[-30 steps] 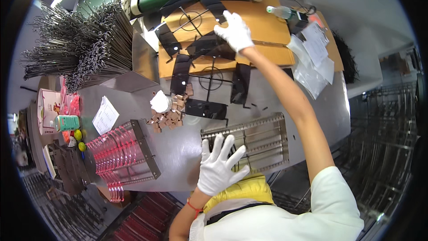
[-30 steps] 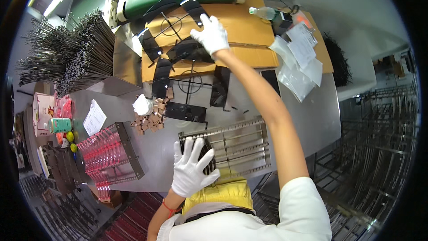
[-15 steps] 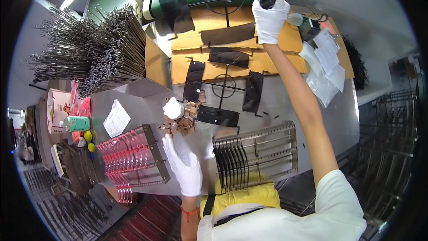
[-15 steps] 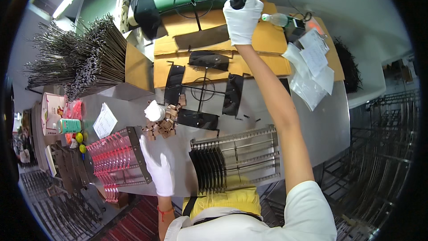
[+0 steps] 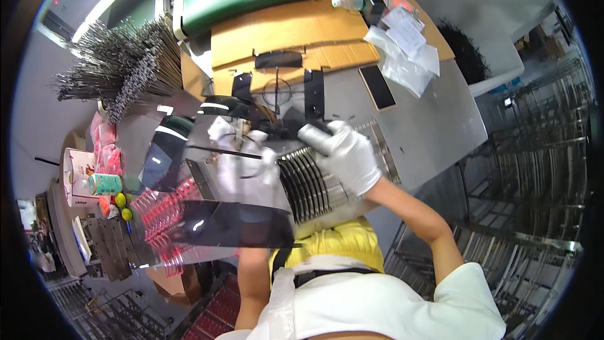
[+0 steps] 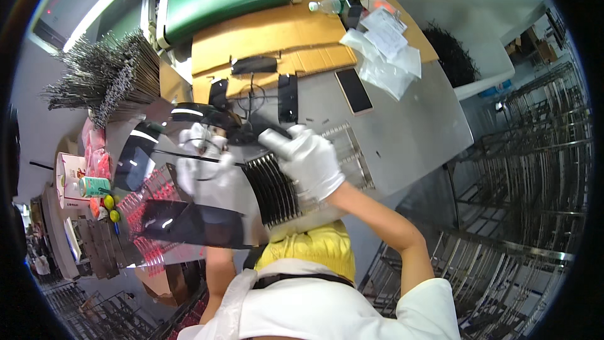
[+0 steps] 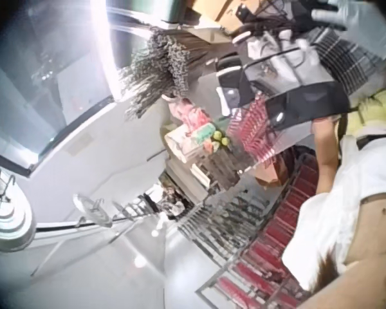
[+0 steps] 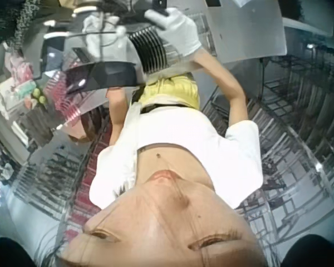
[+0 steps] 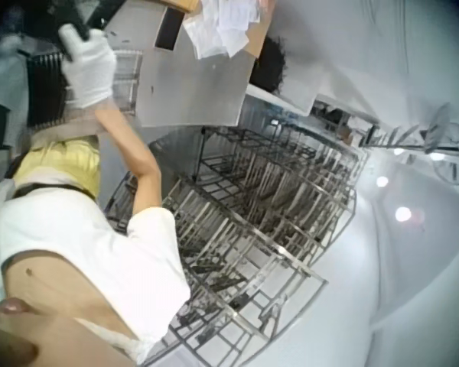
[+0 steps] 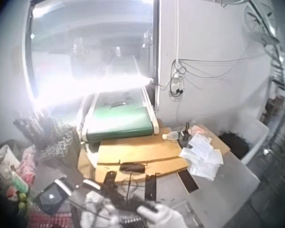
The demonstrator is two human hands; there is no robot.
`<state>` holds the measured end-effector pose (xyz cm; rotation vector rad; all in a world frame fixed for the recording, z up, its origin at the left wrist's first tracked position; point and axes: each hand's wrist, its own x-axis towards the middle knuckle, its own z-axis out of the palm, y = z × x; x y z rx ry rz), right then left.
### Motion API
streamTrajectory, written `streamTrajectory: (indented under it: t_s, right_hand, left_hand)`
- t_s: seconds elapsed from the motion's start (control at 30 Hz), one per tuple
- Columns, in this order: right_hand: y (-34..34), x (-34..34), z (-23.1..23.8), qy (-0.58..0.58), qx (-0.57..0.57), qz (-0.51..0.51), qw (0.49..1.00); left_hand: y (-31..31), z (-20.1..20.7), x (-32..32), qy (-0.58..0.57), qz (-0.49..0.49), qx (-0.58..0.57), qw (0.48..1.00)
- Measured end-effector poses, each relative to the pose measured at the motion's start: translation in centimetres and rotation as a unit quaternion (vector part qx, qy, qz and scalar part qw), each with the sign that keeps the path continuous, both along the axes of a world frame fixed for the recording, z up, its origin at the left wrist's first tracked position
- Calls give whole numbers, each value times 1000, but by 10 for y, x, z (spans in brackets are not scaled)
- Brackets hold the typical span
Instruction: The person assembles plastic hangers by inserting metal rods into pink and black hanger frames. They pick up hangers from a conveyor belt, insert rods, and place the assembled units into metal racks on the table.
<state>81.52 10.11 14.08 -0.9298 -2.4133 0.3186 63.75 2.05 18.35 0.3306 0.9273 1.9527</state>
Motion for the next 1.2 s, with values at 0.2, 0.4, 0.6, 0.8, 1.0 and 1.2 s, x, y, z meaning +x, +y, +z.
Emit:
streamTrajectory:
  t_s: [0.2, 0.4, 0.6, 0.8, 1.0, 1.2]
  right_hand:
    - [-52, 60, -70, 68, -539, 41, 838]
    - [-61, 51, -78, -84, -363, 62, 926]
    - [-58, 40, -66, -133, -393, -16, 910]
    - [-39, 16, 14, 74, -60, 11, 995]
    - [-25, -6, 55, -151, -75, 91, 981]
    - [-42, 1, 57, -172, -181, -83, 965]
  left_hand:
    - [-50, -33, -39, -187, -220, 271, 918]
    - [-84, -45, -45, -137, -182, 237, 945]
    - [-107, -44, -37, -146, -152, 245, 946]
    - [-103, -26, -21, -243, -227, 184, 925]
    - [-73, 7, 28, -172, -229, -12, 958]
    - [-65, -15, 36, -253, -351, 106, 895]
